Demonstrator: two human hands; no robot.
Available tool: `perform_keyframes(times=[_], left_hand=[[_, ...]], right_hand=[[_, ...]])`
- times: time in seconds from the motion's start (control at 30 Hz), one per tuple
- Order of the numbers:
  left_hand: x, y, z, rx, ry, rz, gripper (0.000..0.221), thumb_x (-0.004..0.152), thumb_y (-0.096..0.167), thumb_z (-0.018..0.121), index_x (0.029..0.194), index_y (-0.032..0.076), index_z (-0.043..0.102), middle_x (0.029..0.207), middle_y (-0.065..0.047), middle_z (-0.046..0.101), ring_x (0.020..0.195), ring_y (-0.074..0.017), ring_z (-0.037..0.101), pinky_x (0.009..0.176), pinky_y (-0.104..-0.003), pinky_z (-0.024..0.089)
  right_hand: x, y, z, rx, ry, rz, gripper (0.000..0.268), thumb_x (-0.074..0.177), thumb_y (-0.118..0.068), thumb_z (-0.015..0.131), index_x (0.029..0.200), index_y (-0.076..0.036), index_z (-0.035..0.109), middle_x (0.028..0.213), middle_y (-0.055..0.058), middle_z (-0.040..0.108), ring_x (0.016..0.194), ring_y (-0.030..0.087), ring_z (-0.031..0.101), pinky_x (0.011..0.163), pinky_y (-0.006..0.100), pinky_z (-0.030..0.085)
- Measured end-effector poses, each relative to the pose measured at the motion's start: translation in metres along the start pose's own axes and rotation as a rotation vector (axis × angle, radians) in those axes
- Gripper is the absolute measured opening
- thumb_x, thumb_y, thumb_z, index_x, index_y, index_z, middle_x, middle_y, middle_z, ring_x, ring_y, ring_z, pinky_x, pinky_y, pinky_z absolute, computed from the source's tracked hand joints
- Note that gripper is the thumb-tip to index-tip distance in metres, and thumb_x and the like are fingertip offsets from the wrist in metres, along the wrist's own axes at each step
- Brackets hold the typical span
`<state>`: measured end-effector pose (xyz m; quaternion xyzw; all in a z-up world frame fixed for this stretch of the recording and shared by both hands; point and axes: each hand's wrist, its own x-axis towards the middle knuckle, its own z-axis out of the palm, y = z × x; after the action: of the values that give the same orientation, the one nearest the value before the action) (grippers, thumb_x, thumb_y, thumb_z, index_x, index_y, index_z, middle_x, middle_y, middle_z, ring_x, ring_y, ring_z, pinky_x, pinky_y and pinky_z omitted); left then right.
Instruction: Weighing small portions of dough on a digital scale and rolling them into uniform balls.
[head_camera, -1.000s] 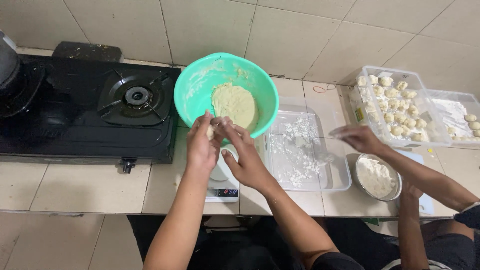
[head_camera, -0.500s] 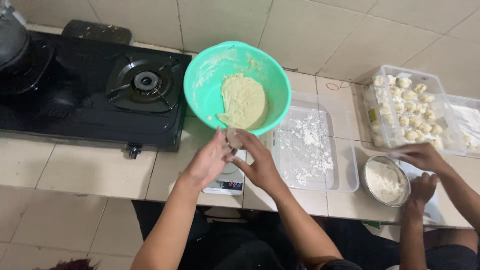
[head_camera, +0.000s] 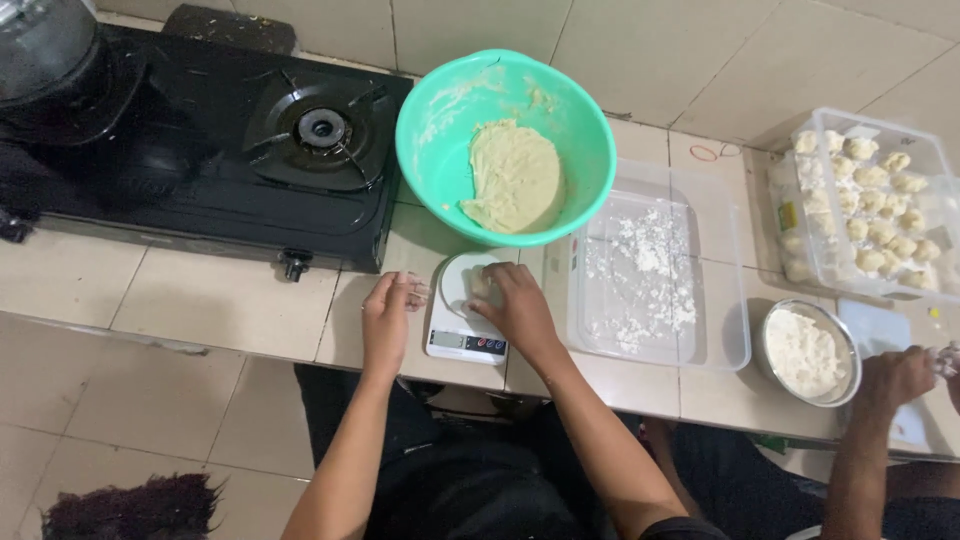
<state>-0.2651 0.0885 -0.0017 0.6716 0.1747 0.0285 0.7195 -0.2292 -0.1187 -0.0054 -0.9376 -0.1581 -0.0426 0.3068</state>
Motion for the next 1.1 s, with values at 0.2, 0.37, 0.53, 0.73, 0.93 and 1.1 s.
perform_keyframes(times=[0.2, 0.37, 0.53, 0.73, 0.93, 1.1], left_hand=[[0.003, -0.026, -0.002, 0.062, 0.130, 0.141, 0.032, 0.111, 0.034, 0.049, 0.106, 0.008, 0.066, 0.091, -0.007, 0.071, 0.085, -0.0128, 0.064, 0.081, -0.028, 0.053], [0.016, -0.051, -0.001, 0.128, 0.212, 0.376, 0.030, 0.111, 0.026, 0.047, 0.097, 0.008, 0.065, 0.080, -0.007, 0.069, 0.079, -0.0149, 0.064, 0.076, -0.030, 0.055], [0.013, -0.054, -0.002, 0.239, 0.222, 0.530, 0.032, 0.112, 0.033, 0.043, 0.099, 0.012, 0.063, 0.080, -0.005, 0.067, 0.080, -0.0181, 0.065, 0.075, -0.033, 0.054], [0.010, -0.049, 0.000, 0.307, 0.158, 0.556, 0.032, 0.112, 0.034, 0.042, 0.107, 0.010, 0.064, 0.086, -0.010, 0.069, 0.085, -0.0263, 0.068, 0.077, -0.040, 0.055], [0.007, -0.043, 0.000, 0.392, 0.079, 0.560, 0.034, 0.111, 0.034, 0.041, 0.117, 0.010, 0.065, 0.095, -0.012, 0.070, 0.093, -0.0322, 0.068, 0.083, -0.045, 0.055], [0.006, -0.041, -0.001, 0.389, 0.051, 0.579, 0.030, 0.109, 0.030, 0.046, 0.116, 0.009, 0.066, 0.094, -0.013, 0.071, 0.092, -0.0338, 0.069, 0.082, -0.045, 0.055]], right_hand=[[-0.003, -0.012, -0.017, 0.270, 0.153, 0.131, 0.015, 0.095, -0.014, 0.073, 0.107, -0.005, 0.071, 0.101, 0.017, 0.075, 0.096, 0.038, 0.075, 0.086, 0.052, 0.060], [-0.006, -0.006, -0.021, 0.619, 0.272, 0.149, 0.010, 0.098, -0.008, 0.069, 0.105, -0.002, 0.073, 0.095, 0.019, 0.075, 0.092, 0.035, 0.075, 0.084, 0.048, 0.061], [-0.007, -0.007, -0.044, 0.690, 0.367, 0.251, 0.013, 0.103, -0.012, 0.064, 0.107, -0.004, 0.073, 0.093, 0.014, 0.075, 0.086, 0.023, 0.072, 0.084, 0.042, 0.060], [0.006, -0.016, -0.027, -0.051, -0.001, 0.129, 0.046, 0.098, -0.020, 0.067, 0.136, 0.005, 0.063, 0.130, 0.032, 0.063, 0.121, 0.051, 0.062, 0.100, 0.059, 0.054], [0.002, 0.000, 0.006, 0.015, 0.007, 0.072, 0.043, 0.094, -0.014, 0.072, 0.135, -0.007, 0.063, 0.122, 0.018, 0.068, 0.121, 0.037, 0.063, 0.104, 0.051, 0.053], [-0.005, 0.011, 0.021, -0.088, -0.039, -0.002, 0.046, 0.091, -0.013, 0.075, 0.135, -0.010, 0.064, 0.125, 0.009, 0.068, 0.121, 0.027, 0.063, 0.105, 0.041, 0.054]])
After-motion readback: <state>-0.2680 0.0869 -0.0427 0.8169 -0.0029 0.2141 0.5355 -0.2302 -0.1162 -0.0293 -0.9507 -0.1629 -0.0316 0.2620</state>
